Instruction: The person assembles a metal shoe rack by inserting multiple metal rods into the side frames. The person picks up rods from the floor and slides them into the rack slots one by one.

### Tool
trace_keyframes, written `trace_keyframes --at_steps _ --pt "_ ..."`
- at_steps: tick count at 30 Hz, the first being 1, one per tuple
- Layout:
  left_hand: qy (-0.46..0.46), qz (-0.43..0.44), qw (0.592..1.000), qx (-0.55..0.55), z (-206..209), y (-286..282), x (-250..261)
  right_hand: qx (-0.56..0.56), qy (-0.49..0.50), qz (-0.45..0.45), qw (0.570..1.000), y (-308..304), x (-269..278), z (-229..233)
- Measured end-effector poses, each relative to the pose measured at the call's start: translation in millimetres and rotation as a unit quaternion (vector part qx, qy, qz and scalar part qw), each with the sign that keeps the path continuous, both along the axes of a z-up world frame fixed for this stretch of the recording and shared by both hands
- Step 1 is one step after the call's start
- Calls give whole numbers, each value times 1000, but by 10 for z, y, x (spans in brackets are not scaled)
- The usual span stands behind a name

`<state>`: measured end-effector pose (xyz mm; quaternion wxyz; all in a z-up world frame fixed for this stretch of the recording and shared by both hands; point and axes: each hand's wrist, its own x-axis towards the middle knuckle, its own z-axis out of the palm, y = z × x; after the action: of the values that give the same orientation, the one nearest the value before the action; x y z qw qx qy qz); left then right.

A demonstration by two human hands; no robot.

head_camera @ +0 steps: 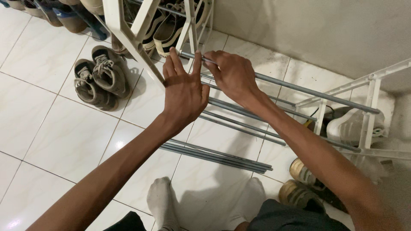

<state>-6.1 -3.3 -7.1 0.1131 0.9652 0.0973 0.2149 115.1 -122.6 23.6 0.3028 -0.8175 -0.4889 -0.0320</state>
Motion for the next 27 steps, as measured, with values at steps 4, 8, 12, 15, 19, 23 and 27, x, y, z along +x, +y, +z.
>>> trace_keyframes --at_steps 4,8,12,15,19,23,27 --pt "0 -2 1000 14 6 17 14 -19 26 -7 999 28 47 17" --pt "-7 -6 1000 9 -54 12 0 -35 4 -14 999 15 25 0" --pt "-24 -4 999 41 -77 35 35 -45 9 -12 999 -37 19 31" --pt "-49 -21 997 63 -69 1 44 -52 4 0 999 -182 20 53" --pt "-43 -50 998 5 9 -109 94 -37 -56 -4 998 -545 14 64" --pt "-89 -103 991 7 60 -398 275 -33 -94 -31 995 -1129 10 87" --pt "-112 -175 978 -1 116 -885 617 -33 -125 -87 988 -1615 8 142"
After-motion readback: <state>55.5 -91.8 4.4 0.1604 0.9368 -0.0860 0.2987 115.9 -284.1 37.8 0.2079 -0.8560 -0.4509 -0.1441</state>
